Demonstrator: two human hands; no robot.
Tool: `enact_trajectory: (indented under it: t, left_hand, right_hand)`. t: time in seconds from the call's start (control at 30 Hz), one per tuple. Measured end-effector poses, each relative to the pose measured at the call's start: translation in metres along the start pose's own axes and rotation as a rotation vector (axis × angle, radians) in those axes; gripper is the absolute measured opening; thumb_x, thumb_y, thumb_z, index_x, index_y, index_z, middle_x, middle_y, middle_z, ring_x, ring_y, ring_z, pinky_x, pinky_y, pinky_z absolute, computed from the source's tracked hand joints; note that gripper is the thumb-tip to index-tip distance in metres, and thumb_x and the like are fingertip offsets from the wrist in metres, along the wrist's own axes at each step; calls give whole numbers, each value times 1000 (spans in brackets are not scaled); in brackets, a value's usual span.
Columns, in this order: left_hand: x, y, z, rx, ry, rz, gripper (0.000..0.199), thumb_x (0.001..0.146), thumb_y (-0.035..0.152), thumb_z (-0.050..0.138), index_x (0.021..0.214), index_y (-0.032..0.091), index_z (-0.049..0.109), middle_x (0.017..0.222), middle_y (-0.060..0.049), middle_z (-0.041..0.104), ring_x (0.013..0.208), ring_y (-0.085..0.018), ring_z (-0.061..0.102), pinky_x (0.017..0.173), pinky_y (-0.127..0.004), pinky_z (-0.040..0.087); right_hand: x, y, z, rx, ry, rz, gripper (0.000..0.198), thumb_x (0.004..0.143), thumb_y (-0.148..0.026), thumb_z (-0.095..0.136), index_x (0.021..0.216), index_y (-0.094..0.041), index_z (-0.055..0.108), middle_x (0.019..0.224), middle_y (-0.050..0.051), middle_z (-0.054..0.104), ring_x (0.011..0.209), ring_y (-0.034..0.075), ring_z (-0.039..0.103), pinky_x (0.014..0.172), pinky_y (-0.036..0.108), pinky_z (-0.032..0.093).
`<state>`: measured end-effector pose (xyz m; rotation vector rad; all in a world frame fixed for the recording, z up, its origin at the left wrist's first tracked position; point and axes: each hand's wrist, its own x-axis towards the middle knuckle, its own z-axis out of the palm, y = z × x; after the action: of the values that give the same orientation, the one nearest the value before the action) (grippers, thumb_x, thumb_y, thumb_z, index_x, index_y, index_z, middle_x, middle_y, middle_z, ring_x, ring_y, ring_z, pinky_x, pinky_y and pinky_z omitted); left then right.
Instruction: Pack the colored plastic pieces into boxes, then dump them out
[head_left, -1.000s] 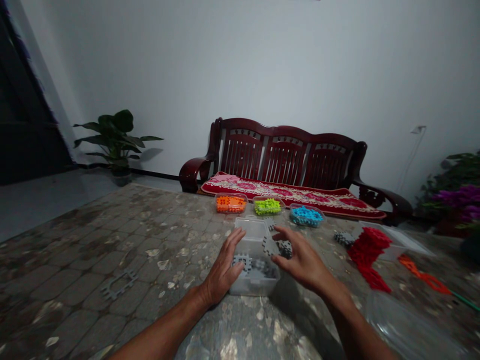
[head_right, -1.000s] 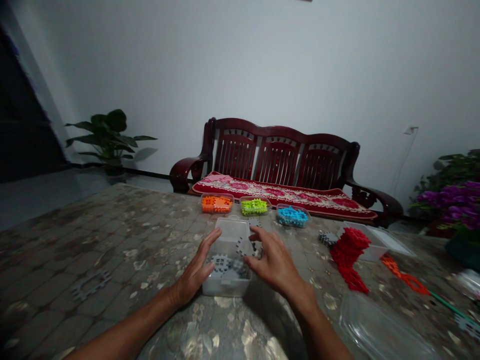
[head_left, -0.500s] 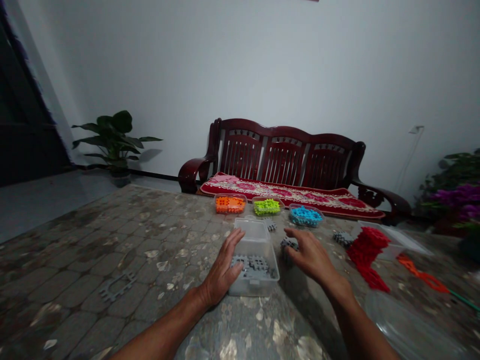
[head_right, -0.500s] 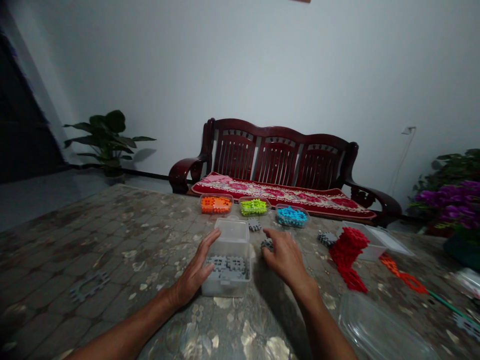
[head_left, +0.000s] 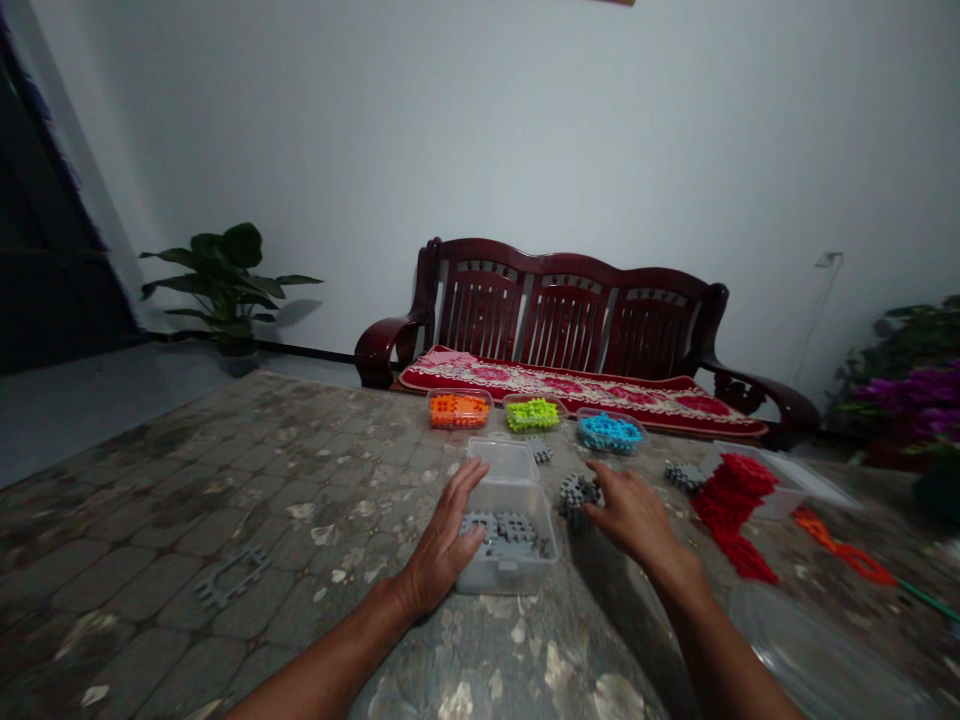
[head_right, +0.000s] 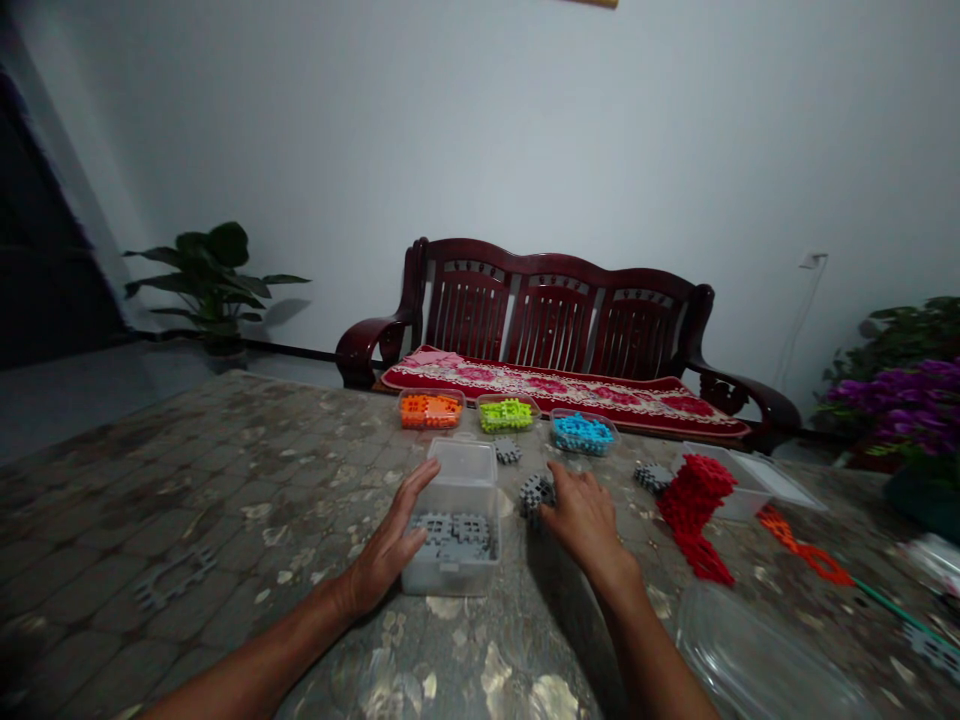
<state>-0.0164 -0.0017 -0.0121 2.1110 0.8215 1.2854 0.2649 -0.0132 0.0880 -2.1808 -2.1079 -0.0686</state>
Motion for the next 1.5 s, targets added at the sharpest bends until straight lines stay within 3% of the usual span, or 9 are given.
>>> enact_trajectory:
  t: [0.17, 0.37, 0.5, 0.73, 0.87, 0.97, 1.1, 1.23, 1.5]
  left_hand:
    - [-1, 1, 0, -6, 5, -5, 63, 101, 52, 37, 158, 26, 26, 166, -10, 23, 154, -33, 18, 126, -54, 13]
    - [-1, 1, -1, -11, 1, 4, 63, 102, 51, 38, 158, 27, 25, 167, -10, 21, 154, -33, 17, 126, -54, 13]
    - [-1, 1, -1, -14, -4, -11, 64, 102, 51, 38, 159, 26, 24, 167, -11, 21, 155, -33, 16, 127, -55, 12]
    - [0, 0, 1, -4, -4, -4, 66, 101, 51, 39, 159, 25, 23, 168, -11, 20, 155, -32, 16, 127, -54, 12]
    - [-1, -1, 2, -24, 15, 11, 65, 102, 50, 38, 160, 25, 20, 168, -10, 20, 155, -32, 16, 127, -54, 13]
    - [-1, 1, 2, -27, 17, 5, 64, 102, 49, 37, 160, 25, 20, 168, -10, 20, 155, -32, 16, 127, -54, 13]
    - [-1, 2, 1, -23, 8, 4, 64, 102, 49, 38, 159, 26, 22, 167, -10, 21, 155, -32, 17, 127, -54, 12]
    - [0, 2, 1, -27, 11, 13, 64, 102, 51, 38, 159, 26, 22, 167, -10, 22, 155, -33, 17, 127, -53, 12]
    - [-1, 1, 0, -25, 9, -1, 63, 102, 48, 37, 159, 26, 24, 167, -10, 23, 155, -32, 17, 127, -54, 12]
  right_hand:
    - [1, 2, 5, -29, 38, 2, 56, 83, -28, 62, 138, -19, 58, 128, 15, 69, 119, 35, 58, 91, 41, 42]
    - [4, 4, 9, 0, 33, 17, 56, 82, -26, 63, 138, -19, 57, 113, 13, 74, 114, 34, 61, 90, 42, 43]
    - [3, 6, 4, 50, 95, 15, 57, 81, -26, 63, 137, -16, 58, 118, 15, 73, 115, 35, 61, 92, 44, 45]
    - [-14, -21, -4, 520, 166, -223, 61, 78, -31, 68, 138, -26, 58, 121, 7, 71, 109, 27, 64, 94, 40, 49]
    - [-25, -50, -1, 662, 51, -374, 57, 77, -32, 73, 132, -26, 63, 120, 7, 72, 110, 27, 65, 96, 41, 50]
    - [-21, -50, 2, 711, 5, -388, 43, 82, -35, 69, 124, -26, 69, 121, 7, 72, 114, 27, 64, 99, 42, 48]
    - [-2, -17, 6, 576, 115, -216, 38, 86, -32, 58, 121, -21, 71, 124, 10, 72, 118, 29, 62, 103, 44, 45]
    - [9, 13, 13, 339, 85, -72, 51, 86, -38, 61, 131, -15, 64, 127, 15, 70, 119, 33, 62, 100, 45, 46]
    - [9, 13, 18, 105, -6, -5, 52, 81, -29, 66, 133, -21, 63, 117, 11, 75, 114, 35, 64, 91, 43, 49]
